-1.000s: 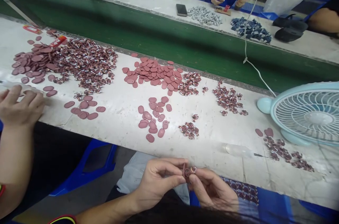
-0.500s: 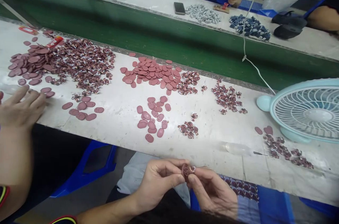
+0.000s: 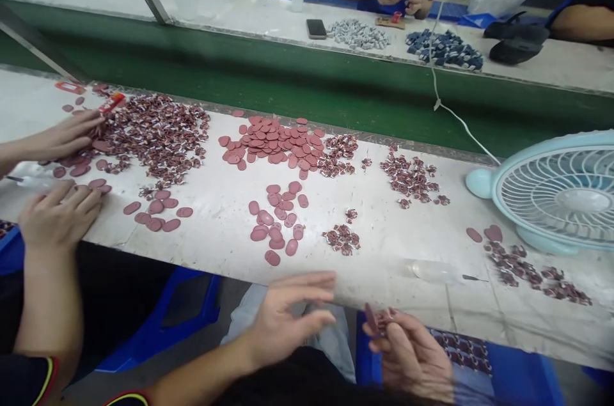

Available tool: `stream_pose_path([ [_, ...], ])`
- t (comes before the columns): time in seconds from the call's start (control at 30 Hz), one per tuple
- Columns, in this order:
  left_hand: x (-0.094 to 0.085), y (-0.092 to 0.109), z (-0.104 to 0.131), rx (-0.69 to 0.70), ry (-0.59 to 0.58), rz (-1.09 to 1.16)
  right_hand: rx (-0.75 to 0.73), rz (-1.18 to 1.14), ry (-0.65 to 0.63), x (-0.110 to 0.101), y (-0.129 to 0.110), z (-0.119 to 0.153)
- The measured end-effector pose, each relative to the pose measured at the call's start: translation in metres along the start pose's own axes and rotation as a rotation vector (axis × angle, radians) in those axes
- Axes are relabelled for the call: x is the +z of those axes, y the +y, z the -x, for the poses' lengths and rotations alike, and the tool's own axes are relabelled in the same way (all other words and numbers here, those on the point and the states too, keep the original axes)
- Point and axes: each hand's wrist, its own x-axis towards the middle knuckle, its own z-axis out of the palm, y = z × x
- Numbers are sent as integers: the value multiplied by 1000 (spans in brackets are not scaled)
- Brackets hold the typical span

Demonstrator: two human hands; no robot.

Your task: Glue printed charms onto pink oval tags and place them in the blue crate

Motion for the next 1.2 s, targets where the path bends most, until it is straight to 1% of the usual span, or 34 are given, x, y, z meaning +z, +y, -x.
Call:
stream_pose_path([
  [0.07, -24, 4, -25, 182, 52, -366, -35, -10, 121, -19, 8, -4],
  [0.13, -46, 6, -55, 238, 60, -524, -72, 27, 219, -44, 13, -4],
  [0.17, -54, 6, -69, 250, 53, -587, -60, 64, 252, -59, 16, -3],
  [0.23, -64, 7, -91, 259, 12, -685, -3, 151, 339, -90, 21, 4],
  [0.3, -70, 9, -103, 267, -38, -773, 73, 245, 418, -121, 27, 15],
  [0.37, -73, 13, -108, 271, -78, -841, 130, 283, 505, -147, 35, 29],
  [0.43, -77, 18, -109, 277, -89, -917, 210, 280, 565, -166, 45, 44],
  [0.47, -79, 21, -109, 283, -81, -973, 248, 273, 588, -172, 51, 50],
  [0.53, -80, 27, -110, 264, -78, -1002, 320, 279, 588, -178, 63, 60],
  [0.6, -79, 32, -108, 173, -95, -934, 376, 313, 555, -178, 78, 66],
  [0.63, -77, 35, -106, 116, -90, -880, 395, 332, 530, -176, 87, 68],
  [0.7, -72, 41, -99, 15, -37, -755, 404, 378, 471, -170, 105, 68],
  [0.77, -68, 43, -91, -32, 23, -607, 383, 427, 416, -163, 124, 67],
  [0.8, -66, 43, -87, -30, 25, -528, 371, 448, 391, -161, 133, 66],
  [0.93, -60, 35, -71, 44, -135, -265, 341, 522, 314, -156, 162, 64],
  [0.97, -58, 32, -66, 34, -148, -212, 339, 537, 300, -156, 167, 64],
  [1.0, -56, 31, -61, 5, -136, -162, 337, 549, 289, -156, 171, 63],
  [1.1, -50, 30, -44, -132, -61, -26, 337, 570, 268, -155, 178, 62],
  [1.2, -46, 34, -32, -226, -79, 65, 347, 567, 265, -151, 178, 58],
])
